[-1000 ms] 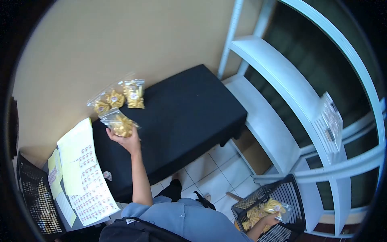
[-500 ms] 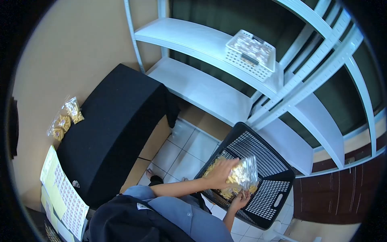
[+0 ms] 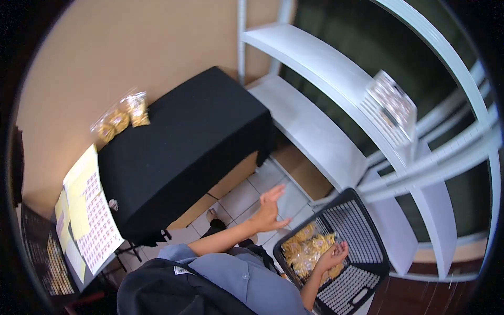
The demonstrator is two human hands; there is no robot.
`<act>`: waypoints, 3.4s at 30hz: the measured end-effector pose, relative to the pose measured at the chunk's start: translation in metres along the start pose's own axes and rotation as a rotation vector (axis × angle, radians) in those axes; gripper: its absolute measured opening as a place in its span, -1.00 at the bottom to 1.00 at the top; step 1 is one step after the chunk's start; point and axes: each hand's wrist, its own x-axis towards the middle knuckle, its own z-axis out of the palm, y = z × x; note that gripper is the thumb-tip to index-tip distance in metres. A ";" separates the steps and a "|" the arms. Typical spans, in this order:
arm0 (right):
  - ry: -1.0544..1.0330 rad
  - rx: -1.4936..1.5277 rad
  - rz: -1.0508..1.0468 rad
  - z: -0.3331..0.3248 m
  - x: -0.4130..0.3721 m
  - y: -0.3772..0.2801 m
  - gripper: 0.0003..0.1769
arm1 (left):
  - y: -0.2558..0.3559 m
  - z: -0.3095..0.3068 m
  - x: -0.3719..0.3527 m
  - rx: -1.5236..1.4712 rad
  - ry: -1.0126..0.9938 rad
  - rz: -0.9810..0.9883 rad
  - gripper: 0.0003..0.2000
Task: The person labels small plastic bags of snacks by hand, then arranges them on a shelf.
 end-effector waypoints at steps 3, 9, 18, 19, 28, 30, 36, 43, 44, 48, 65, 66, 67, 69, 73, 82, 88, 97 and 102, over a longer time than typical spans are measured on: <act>-0.165 0.079 -0.109 0.087 0.016 -0.035 -0.70 | -0.041 -0.080 -0.003 0.195 0.467 -0.131 -0.23; -0.653 0.293 -0.217 0.281 -0.052 -0.153 -0.68 | -0.110 -0.249 -0.061 0.453 1.060 -0.480 -0.22; -1.354 0.527 -0.178 0.520 -0.275 -0.320 -0.42 | -0.177 -0.415 -0.131 0.703 1.351 -0.715 -0.22; -1.385 0.471 -0.158 0.535 -0.291 -0.335 -0.36 | -0.188 -0.427 -0.130 0.656 1.376 -0.765 -0.21; -1.675 0.429 0.017 0.629 -0.335 -0.394 -0.25 | -0.265 -0.512 -0.127 0.651 1.411 -0.975 -0.04; -1.603 0.439 0.041 0.625 -0.335 -0.396 -0.39 | -0.282 -0.517 -0.128 0.688 1.403 -0.981 -0.03; -1.570 0.652 0.184 0.624 -0.317 -0.360 -0.64 | -0.306 -0.519 -0.149 0.734 1.477 -0.827 -0.27; -1.452 0.743 0.626 0.587 -0.267 -0.326 -0.77 | -0.267 -0.481 -0.103 0.725 1.196 -0.692 -0.32; -1.416 0.788 0.711 0.581 -0.262 -0.324 -0.78 | -0.265 -0.476 -0.094 0.677 1.174 -0.667 -0.32; -1.321 0.831 0.754 0.562 -0.251 -0.309 -0.79 | -0.250 -0.438 -0.086 -0.051 1.424 -0.418 -0.28; -1.097 0.582 0.532 0.419 -0.214 -0.259 -0.48 | -0.282 -0.419 -0.059 -0.774 1.226 -0.681 -0.61; -1.111 0.575 0.523 0.417 -0.214 -0.262 -0.49 | -0.281 -0.411 -0.065 -0.841 1.213 -0.711 -0.60; -1.095 0.608 0.542 0.417 -0.218 -0.258 -0.52 | -0.266 -0.402 -0.063 -0.920 1.184 -0.732 -0.61; -1.079 0.650 0.590 0.410 -0.221 -0.253 -0.56 | -0.242 -0.384 -0.062 -0.994 1.141 -0.759 -0.61; -0.984 0.670 0.616 0.358 -0.208 -0.244 -0.60 | -0.208 -0.349 -0.064 -0.921 1.117 -0.713 -0.56; -0.493 0.678 0.574 0.134 -0.116 -0.134 -0.63 | -0.084 -0.240 -0.071 -1.036 0.773 -0.497 -0.47; -0.043 0.688 0.573 -0.056 -0.085 -0.080 -0.65 | -0.008 -0.101 -0.062 -0.883 0.270 -0.464 -0.52; 0.623 0.812 0.544 -0.218 -0.152 -0.003 -0.81 | 0.088 0.071 -0.080 -0.564 -0.457 -0.361 -0.47; 0.781 0.817 0.545 -0.260 -0.152 -0.008 -0.81 | 0.094 0.152 -0.087 -0.444 -0.595 -0.201 -0.44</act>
